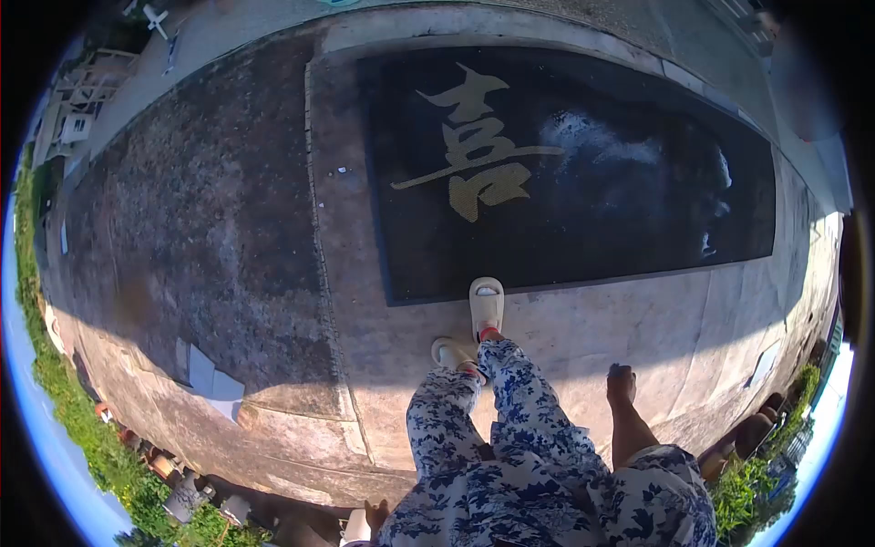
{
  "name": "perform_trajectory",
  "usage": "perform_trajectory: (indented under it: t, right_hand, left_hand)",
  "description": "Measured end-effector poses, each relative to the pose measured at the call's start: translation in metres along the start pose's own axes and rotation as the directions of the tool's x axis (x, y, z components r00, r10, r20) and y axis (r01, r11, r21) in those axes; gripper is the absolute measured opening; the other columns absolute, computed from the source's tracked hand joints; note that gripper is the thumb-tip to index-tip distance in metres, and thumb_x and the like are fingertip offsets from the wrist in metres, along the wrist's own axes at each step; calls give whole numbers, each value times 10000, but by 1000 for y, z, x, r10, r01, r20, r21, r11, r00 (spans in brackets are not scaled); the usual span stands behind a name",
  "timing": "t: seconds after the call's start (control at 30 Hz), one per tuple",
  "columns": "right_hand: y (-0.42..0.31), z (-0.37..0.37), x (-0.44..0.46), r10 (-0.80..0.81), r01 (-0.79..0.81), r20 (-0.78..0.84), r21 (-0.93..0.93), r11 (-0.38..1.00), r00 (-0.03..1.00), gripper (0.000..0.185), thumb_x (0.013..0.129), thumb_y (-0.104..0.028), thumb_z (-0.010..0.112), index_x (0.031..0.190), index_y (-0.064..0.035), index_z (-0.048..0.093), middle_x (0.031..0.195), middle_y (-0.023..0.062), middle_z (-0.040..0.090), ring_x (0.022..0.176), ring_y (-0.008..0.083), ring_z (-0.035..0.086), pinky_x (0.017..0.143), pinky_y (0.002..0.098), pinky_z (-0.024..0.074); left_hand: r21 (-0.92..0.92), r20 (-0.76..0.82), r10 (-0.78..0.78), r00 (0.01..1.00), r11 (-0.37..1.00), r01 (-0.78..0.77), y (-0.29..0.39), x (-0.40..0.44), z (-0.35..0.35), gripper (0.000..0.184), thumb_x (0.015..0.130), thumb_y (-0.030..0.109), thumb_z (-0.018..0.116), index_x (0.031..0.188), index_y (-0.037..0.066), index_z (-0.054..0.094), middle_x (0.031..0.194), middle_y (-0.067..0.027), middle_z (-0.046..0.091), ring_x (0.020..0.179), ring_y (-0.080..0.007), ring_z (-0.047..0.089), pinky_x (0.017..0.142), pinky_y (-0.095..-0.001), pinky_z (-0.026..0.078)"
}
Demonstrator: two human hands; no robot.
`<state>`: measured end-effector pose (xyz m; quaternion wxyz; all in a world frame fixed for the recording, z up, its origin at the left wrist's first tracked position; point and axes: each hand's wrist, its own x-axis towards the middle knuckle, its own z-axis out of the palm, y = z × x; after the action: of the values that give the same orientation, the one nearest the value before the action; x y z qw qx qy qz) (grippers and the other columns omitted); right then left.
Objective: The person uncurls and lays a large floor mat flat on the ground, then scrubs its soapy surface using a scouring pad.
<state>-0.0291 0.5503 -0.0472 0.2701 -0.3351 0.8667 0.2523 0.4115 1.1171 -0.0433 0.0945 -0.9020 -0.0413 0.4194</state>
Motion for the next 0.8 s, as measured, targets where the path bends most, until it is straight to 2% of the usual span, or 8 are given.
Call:
perform_trajectory:
  t: [0.07, 0.17, 0.3, 0.4, 0.5, 0.63, 0.7, 0.8]
  right_hand:
    - [8, 27, 14, -87, 83, -70, -58, 995, 994, 399, 956, -409, 405, 1067, -79, 599, 1134, 196, 595, 979, 412, 607, 830, 506, 487]
    - [-3, 34, 10, 46, -46, -109, 5, 999, 993, 378, 953, -396, 426, 1125, -104, 594, 1162, 183, 584, 1079, 406, 560, 922, 486, 448]
    - [-25, 28, -27, 124, -108, -148, 115, 988, 981, 379, 947, -394, 437, 1131, -102, 594, 1175, 175, 580, 1075, 410, 559, 924, 488, 448]
    - [-16, 49, -55, 290, -253, -168, 211, 944, 942, 349, 931, -390, 490, 1117, -112, 591, 1180, 191, 567, 1051, 433, 558, 914, 501, 451]
    - [4, 103, -101, 405, -340, -217, 283, 897, 888, 315, 887, -346, 568, 1100, -113, 561, 1125, 206, 568, 1007, 424, 585, 882, 501, 463]
    - [-6, 161, -175, 453, -391, -155, 313, 865, 878, 286, 830, -255, 655, 1068, -129, 560, 1081, 183, 575, 996, 398, 589, 869, 468, 477]
    - [-10, 190, -197, 365, -261, -208, 401, 878, 907, 239, 848, -265, 609, 1049, -142, 569, 1043, 184, 603, 960, 396, 597, 838, 472, 485]
    - [-22, 216, -204, 381, -281, -162, 435, 856, 910, 261, 807, -212, 641, 1046, -141, 567, 1025, 169, 606, 945, 377, 598, 835, 458, 486]
  left_hand:
    - [116, 34, 95, 995, 988, -98, 76, 62, -46, 756, 830, 286, 670, 1418, -36, 321, 1288, -282, 524, 1186, -366, 533, 983, -398, 432]
    - [145, 71, 186, 980, 970, -195, 178, 124, -77, 752, 832, 283, 667, 1419, -35, 320, 1295, -279, 519, 1190, -363, 530, 984, -398, 433]
    - [106, 63, 271, 961, 955, -276, 282, 178, -108, 747, 835, 278, 663, 1421, -33, 320, 1305, -275, 512, 1195, -360, 527, 984, -398, 433]
    - [102, 83, 355, 931, 927, -362, 346, 216, -129, 743, 837, 275, 661, 1422, -31, 320, 1312, -272, 506, 1200, -358, 524, 985, -398, 433]
    - [106, 102, 379, 920, 915, -389, 372, 247, -148, 739, 840, 271, 658, 1423, -30, 319, 1319, -269, 501, 1204, -356, 521, 985, -398, 433]
    - [153, 99, 412, 906, 893, -423, 381, 277, -177, 734, 843, 267, 655, 1425, -28, 319, 1328, -265, 494, 1209, -353, 517, 986, -398, 433]
    - [185, 100, 417, 904, 884, -428, 380, 287, -192, 731, 844, 264, 653, 1426, -27, 319, 1333, -263, 490, 1212, -351, 515, 986, -398, 433]
    - [237, 95, 430, 898, 866, -440, 375, 293, -215, 727, 846, 261, 650, 1427, -26, 318, 1340, -260, 485, 1216, -349, 513, 987, -398, 433]
